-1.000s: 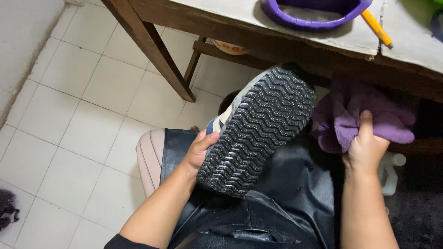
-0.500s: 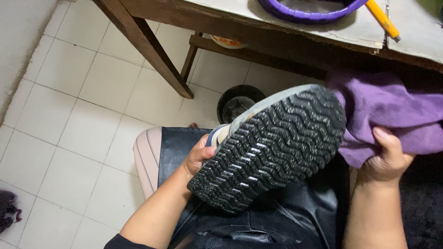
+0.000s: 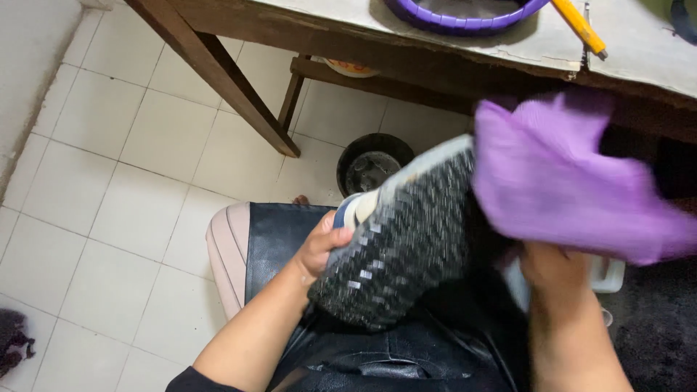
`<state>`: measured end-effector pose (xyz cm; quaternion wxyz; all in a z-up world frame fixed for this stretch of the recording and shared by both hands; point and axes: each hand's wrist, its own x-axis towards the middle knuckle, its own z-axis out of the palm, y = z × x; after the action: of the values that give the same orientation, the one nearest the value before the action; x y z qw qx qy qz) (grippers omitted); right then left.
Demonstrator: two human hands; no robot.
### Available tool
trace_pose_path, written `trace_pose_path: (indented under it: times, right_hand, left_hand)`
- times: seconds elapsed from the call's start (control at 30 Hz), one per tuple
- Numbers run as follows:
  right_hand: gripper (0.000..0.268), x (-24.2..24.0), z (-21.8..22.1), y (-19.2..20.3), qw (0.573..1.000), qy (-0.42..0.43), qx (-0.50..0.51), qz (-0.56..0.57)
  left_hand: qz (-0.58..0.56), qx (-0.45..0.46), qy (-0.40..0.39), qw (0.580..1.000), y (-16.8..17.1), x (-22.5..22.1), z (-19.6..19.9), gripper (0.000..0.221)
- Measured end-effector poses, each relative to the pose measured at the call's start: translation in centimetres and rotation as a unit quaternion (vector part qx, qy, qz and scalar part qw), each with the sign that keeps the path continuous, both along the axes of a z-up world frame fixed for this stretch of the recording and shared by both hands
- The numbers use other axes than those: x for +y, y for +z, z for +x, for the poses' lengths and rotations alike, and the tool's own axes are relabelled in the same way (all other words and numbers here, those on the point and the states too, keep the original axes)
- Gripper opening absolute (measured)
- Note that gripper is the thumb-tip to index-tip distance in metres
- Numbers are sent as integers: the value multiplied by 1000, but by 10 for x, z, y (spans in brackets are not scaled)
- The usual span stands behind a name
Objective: Cleaning the sole and midsole of a sneaker using a brush, soapy water, and a cloth at a repair bench.
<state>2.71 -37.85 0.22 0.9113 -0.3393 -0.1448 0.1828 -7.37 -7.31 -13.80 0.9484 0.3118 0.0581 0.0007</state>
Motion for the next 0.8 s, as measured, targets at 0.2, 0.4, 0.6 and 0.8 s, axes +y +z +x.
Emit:
trace_pose_path:
  times: [0.2,0.4,0.6,0.8]
  right_hand:
    - [63,40,1,-7,988,13,-119,-93]
    - [49,87,-25,-13,954,18,-239,-181]
    - [37,94,-52,-22,896,20,-359,-261]
    - [31,70,-28,-30,816,17,-468,-339]
  left_hand:
    - [66,122,86,987,56,-18,13,12]
    - [73,257,133,954,25,-11,25,20]
    - [-22,314,207,926,74,-2,38,22]
    - [-112,271,200,935,34,21,37,33]
